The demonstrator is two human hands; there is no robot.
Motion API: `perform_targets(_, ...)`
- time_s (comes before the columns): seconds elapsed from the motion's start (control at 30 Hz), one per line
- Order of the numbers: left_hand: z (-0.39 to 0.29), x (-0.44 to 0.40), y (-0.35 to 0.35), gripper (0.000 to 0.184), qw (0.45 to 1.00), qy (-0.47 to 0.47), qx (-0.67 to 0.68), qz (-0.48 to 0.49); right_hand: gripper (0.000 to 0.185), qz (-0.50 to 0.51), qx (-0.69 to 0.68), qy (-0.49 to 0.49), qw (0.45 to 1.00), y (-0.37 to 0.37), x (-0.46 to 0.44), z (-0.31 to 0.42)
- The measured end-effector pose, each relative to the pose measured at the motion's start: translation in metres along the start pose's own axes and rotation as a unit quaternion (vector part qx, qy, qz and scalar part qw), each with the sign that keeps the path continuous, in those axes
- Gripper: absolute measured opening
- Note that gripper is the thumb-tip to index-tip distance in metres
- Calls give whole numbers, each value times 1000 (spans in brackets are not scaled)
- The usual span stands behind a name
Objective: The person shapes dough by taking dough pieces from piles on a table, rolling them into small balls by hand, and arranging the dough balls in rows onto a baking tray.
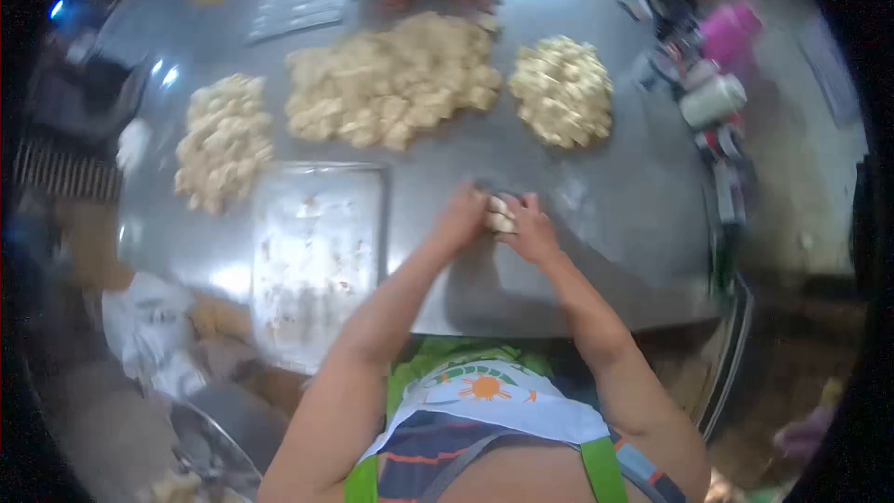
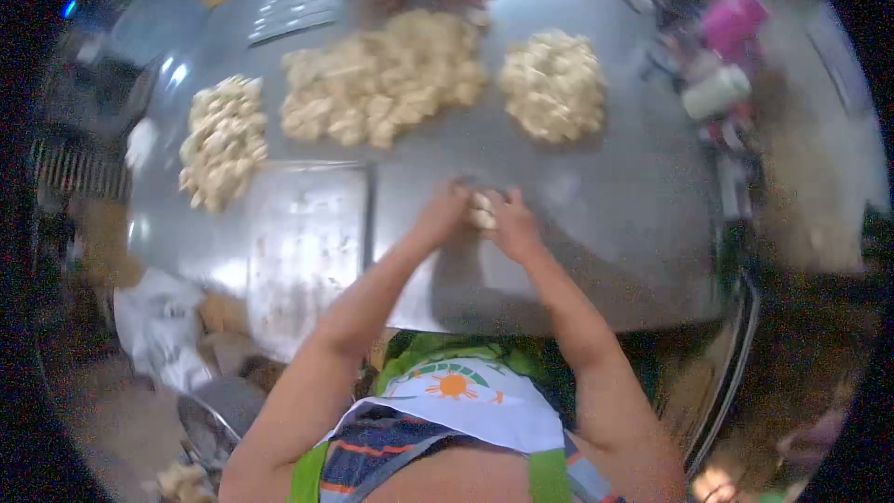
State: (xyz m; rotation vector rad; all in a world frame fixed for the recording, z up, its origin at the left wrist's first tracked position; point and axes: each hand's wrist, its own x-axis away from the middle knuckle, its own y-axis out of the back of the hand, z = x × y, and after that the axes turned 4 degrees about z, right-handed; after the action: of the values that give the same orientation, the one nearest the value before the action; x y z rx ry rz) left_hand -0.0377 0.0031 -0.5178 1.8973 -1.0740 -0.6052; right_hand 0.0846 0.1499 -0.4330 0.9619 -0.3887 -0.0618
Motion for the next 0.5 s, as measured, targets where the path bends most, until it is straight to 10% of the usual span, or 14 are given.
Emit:
perform_targets(0.27, -3, 109, 128, 51, 952, 199, 182, -144, 64, 78, -18, 244, 966, -1, -59, 105)
perform_targets(0.5, 102, 203, 181, 52, 884, 320, 82, -331, 52, 137, 30, 447, 883, -67, -163, 287)
